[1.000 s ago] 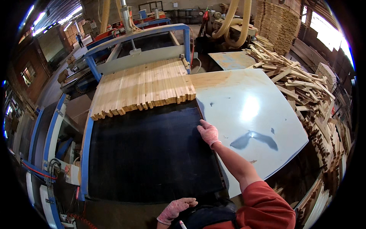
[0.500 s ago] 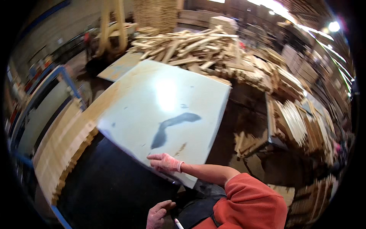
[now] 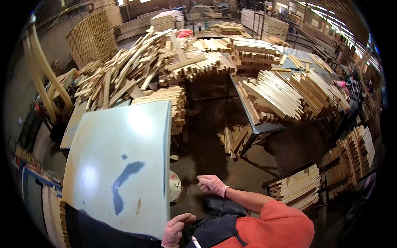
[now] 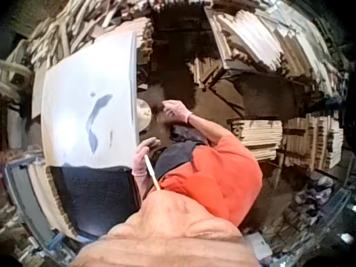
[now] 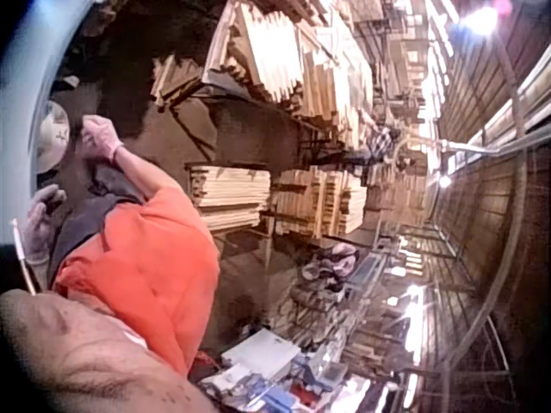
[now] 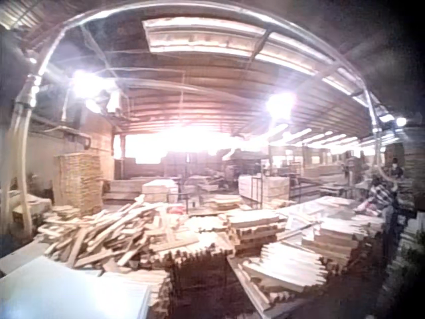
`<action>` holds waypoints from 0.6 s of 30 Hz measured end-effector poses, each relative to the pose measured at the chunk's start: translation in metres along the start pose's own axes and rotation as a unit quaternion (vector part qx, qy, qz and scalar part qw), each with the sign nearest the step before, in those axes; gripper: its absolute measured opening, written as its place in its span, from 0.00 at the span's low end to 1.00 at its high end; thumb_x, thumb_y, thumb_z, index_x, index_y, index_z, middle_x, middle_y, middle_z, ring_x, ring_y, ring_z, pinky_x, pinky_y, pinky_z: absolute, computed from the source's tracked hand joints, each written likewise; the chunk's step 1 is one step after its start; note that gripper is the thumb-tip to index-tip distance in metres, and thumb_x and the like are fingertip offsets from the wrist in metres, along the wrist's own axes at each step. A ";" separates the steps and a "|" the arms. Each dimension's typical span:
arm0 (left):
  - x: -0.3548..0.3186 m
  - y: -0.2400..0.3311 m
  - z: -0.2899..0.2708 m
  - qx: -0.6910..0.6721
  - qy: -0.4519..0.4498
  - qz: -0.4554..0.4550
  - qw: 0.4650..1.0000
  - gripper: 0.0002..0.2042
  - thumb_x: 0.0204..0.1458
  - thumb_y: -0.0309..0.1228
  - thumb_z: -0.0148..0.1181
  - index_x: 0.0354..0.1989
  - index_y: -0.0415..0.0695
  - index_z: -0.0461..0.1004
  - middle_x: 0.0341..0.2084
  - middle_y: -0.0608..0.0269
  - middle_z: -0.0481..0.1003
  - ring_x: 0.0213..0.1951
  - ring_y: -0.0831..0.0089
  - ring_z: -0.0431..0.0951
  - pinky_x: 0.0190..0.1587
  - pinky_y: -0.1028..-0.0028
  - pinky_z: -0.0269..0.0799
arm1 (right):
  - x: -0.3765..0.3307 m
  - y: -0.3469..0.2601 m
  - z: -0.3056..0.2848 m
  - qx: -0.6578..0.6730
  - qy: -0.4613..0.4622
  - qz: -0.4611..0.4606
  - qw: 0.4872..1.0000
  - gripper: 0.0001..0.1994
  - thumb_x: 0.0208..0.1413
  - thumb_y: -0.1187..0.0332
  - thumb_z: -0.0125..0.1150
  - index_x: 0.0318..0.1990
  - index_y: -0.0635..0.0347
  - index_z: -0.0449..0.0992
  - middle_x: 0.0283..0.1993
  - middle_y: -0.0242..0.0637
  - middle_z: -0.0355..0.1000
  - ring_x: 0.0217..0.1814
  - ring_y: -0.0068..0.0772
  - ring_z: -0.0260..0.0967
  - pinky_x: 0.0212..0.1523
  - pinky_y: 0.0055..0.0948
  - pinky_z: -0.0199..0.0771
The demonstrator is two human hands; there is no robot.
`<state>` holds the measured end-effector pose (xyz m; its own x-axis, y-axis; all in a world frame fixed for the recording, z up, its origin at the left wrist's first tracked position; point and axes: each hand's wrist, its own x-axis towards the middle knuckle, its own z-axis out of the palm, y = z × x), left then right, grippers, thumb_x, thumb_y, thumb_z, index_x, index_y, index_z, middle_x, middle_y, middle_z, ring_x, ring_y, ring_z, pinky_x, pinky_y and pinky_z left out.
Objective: The person picks up stacks of light-colored wooden planks from a large pile and places them onto a conveyor belt. The person repeatedly gathers planks by hand and arranges them in neat rows on the moving belt, which transports them into a processing machine.
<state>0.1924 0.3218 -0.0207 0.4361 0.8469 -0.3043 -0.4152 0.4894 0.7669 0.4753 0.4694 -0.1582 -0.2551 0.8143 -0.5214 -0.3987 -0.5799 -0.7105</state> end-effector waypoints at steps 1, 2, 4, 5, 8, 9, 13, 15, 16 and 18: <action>0.028 -0.001 0.016 0.018 -0.010 -0.026 0.999 0.26 0.66 0.35 0.56 0.66 0.27 0.70 0.59 0.40 0.78 0.63 0.53 0.78 0.71 0.59 0.68 | -0.003 -0.004 -0.035 0.023 0.027 0.027 0.999 0.14 0.72 0.63 0.61 0.61 0.55 0.77 0.37 0.28 0.71 0.30 0.15 0.61 0.28 0.17 0.62; 0.055 -0.002 0.032 0.035 -0.011 -0.049 0.998 0.27 0.66 0.35 0.55 0.68 0.27 0.68 0.60 0.41 0.78 0.64 0.55 0.77 0.72 0.61 0.65 | -0.002 -0.010 -0.065 0.045 0.046 0.059 0.996 0.13 0.72 0.63 0.61 0.59 0.54 0.77 0.37 0.29 0.71 0.29 0.16 0.61 0.27 0.18 0.62; 0.110 -0.008 0.058 0.039 -0.040 -0.068 0.996 0.26 0.68 0.34 0.55 0.68 0.27 0.68 0.59 0.42 0.78 0.64 0.56 0.77 0.72 0.61 0.66 | -0.010 -0.018 -0.117 -0.005 0.134 0.074 0.988 0.05 0.71 0.64 0.60 0.48 0.52 0.77 0.31 0.27 0.67 0.26 0.16 0.59 0.23 0.19 0.59; 0.136 -0.005 0.076 0.041 -0.049 -0.092 0.994 0.25 0.68 0.34 0.55 0.68 0.28 0.68 0.60 0.43 0.78 0.64 0.57 0.77 0.72 0.61 0.66 | -0.010 -0.012 -0.156 0.055 0.117 0.094 0.987 0.03 0.70 0.66 0.59 0.42 0.51 0.73 0.29 0.25 0.64 0.25 0.17 0.57 0.21 0.20 0.57; 0.204 -0.014 0.105 0.076 -0.074 -0.122 0.987 0.26 0.69 0.35 0.56 0.68 0.28 0.68 0.60 0.42 0.78 0.63 0.57 0.77 0.71 0.61 0.68 | -0.017 -0.021 -0.226 0.113 0.134 0.122 0.977 0.11 0.68 0.70 0.55 0.32 0.47 0.63 0.24 0.22 0.56 0.20 0.18 0.52 0.18 0.22 0.53; 0.228 -0.013 0.114 0.096 -0.090 -0.137 0.982 0.26 0.69 0.35 0.56 0.68 0.28 0.68 0.60 0.43 0.78 0.63 0.57 0.78 0.71 0.61 0.68 | -0.017 -0.012 -0.255 0.106 0.155 0.107 0.976 0.11 0.67 0.70 0.56 0.31 0.47 0.63 0.23 0.24 0.57 0.19 0.20 0.53 0.18 0.25 0.53; 0.307 -0.013 0.144 0.153 -0.107 -0.206 0.961 0.25 0.69 0.36 0.57 0.68 0.31 0.71 0.59 0.46 0.79 0.62 0.59 0.79 0.69 0.64 0.70 | -0.020 -0.019 -0.305 0.129 0.257 0.137 0.948 0.12 0.65 0.71 0.56 0.29 0.48 0.62 0.22 0.25 0.58 0.18 0.23 0.54 0.18 0.28 0.52; 0.346 -0.020 0.150 0.183 -0.132 -0.233 0.946 0.25 0.68 0.38 0.59 0.68 0.32 0.71 0.58 0.46 0.80 0.61 0.59 0.80 0.69 0.63 0.71 | -0.024 -0.014 -0.314 0.177 0.270 0.115 0.939 0.11 0.66 0.71 0.56 0.31 0.48 0.63 0.23 0.26 0.58 0.19 0.21 0.54 0.18 0.26 0.53; 0.364 -0.023 0.154 0.185 -0.144 -0.240 0.942 0.25 0.68 0.38 0.59 0.68 0.32 0.71 0.58 0.46 0.80 0.61 0.59 0.80 0.69 0.63 0.71 | -0.030 -0.012 -0.324 0.199 0.284 0.098 0.933 0.11 0.67 0.71 0.55 0.32 0.48 0.63 0.23 0.26 0.59 0.19 0.21 0.54 0.18 0.25 0.53; 0.397 -0.028 0.161 0.188 -0.165 -0.253 0.935 0.25 0.68 0.38 0.59 0.68 0.32 0.71 0.58 0.46 0.80 0.61 0.59 0.80 0.68 0.62 0.71 | -0.027 0.010 -0.346 0.237 0.299 0.104 0.919 0.10 0.67 0.68 0.59 0.33 0.50 0.65 0.22 0.28 0.60 0.19 0.26 0.56 0.19 0.28 0.56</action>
<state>0.5063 0.6110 -0.0721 0.7493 0.3855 -0.5385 0.1935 0.6502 0.7347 0.7827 0.4326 -0.3148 0.1027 0.4446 -0.8898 -0.7712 -0.5294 -0.3535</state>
